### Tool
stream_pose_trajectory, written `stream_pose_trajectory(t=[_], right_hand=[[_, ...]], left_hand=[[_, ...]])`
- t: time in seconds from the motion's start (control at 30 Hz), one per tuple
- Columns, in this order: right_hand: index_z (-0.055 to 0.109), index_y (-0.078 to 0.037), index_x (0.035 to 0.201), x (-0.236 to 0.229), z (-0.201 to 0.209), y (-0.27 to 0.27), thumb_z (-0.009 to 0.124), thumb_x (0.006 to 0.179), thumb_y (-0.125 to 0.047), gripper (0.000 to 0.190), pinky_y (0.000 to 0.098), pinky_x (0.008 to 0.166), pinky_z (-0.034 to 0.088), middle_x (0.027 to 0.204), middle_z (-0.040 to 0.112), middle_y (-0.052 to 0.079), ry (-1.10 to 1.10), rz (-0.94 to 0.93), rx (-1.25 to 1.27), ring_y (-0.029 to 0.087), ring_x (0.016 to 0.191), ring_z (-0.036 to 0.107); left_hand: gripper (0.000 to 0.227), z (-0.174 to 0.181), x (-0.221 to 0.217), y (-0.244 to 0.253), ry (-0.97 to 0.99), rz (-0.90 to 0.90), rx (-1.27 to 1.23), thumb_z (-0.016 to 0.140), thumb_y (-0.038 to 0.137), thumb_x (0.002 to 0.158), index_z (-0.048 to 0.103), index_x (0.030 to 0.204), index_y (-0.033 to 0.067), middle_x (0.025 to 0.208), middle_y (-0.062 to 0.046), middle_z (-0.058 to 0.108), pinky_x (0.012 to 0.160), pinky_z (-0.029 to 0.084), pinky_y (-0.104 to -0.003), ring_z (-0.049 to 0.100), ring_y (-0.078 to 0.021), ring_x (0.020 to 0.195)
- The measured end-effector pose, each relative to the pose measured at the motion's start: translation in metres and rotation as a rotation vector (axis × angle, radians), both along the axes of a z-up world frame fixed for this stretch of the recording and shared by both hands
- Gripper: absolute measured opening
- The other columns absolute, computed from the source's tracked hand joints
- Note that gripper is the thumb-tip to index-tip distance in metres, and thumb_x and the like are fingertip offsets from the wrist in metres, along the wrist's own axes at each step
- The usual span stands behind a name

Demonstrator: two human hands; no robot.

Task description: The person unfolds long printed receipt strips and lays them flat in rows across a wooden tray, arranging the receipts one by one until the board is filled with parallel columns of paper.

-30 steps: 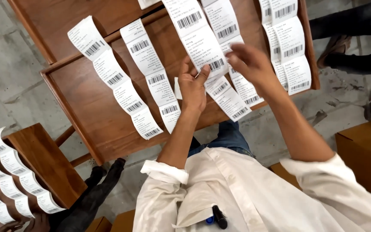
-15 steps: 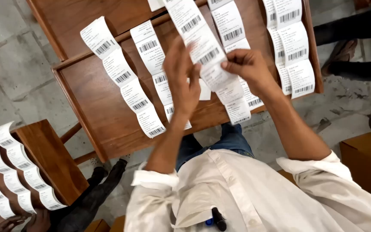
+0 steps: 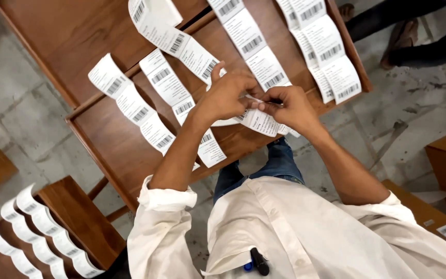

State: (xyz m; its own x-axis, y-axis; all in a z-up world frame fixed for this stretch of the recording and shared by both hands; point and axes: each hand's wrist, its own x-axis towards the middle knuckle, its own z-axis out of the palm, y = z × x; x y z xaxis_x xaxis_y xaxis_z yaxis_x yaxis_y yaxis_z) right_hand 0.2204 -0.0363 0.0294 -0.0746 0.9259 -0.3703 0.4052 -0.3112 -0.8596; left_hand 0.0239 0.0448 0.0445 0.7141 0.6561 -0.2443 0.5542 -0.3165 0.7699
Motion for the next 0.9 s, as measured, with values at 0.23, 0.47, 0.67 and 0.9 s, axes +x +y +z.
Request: stream_pose_trajectory(t=[0.23, 0.47, 0.67, 0.9], right_hand=[[0.076, 0.003, 0.095, 0.002, 0.011, -0.002, 0.081, 0.079, -0.006, 0.019, 0.035, 0.058, 0.051, 0.079, 0.072, 0.017, -0.154, 0.054, 0.106, 0.021, 0.064, 0.068], [0.075, 0.004, 0.086, -0.006, -0.002, -0.011, 0.084, 0.079, -0.006, 0.015, 0.0349, 0.054, 0.047, 0.074, 0.069, 0.015, -0.082, -0.045, 0.146, 0.019, 0.06, 0.063], [0.071, 0.005, 0.081, 0.0, -0.032, -0.017, 0.084, 0.076, -0.005, 0.018, 0.033, 0.054, 0.044, 0.069, 0.067, 0.01, -0.074, -0.085, 0.201, 0.015, 0.058, 0.058], [0.075, -0.002, 0.087, 0.02, -0.016, -0.002, 0.077, 0.084, -0.01, 0.008, 0.0296, 0.051, 0.043, 0.066, 0.068, 0.004, 0.001, 0.031, -0.077, 0.008, 0.057, 0.056]], left_hand=[[0.017, 0.003, 0.015, -0.014, 0.079, 0.035, 0.177, 0.083, 0.013, 0.068, 0.083, 0.084, 0.0185, 0.078, -0.005, 0.071, 0.099, 0.02, -0.052, 0.057, -0.023, 0.1], [0.008, 0.003, 0.019, -0.029, -0.019, 0.214, 0.194, 0.082, 0.011, 0.066, 0.081, 0.071, 0.0173, 0.066, 0.003, 0.07, 0.1, 0.023, -0.046, 0.059, -0.0151, 0.086], [0.004, -0.001, 0.016, -0.033, 0.008, 0.266, 0.026, 0.083, 0.016, 0.072, 0.079, 0.071, 0.0161, 0.071, 0.003, 0.075, 0.1, 0.025, -0.04, 0.065, -0.0141, 0.08], [0.017, -0.006, 0.001, -0.024, -0.071, 0.184, -0.083, 0.085, 0.02, 0.07, 0.079, 0.086, 0.0173, 0.081, -0.001, 0.077, 0.09, 0.024, -0.044, 0.068, -0.0185, 0.081]])
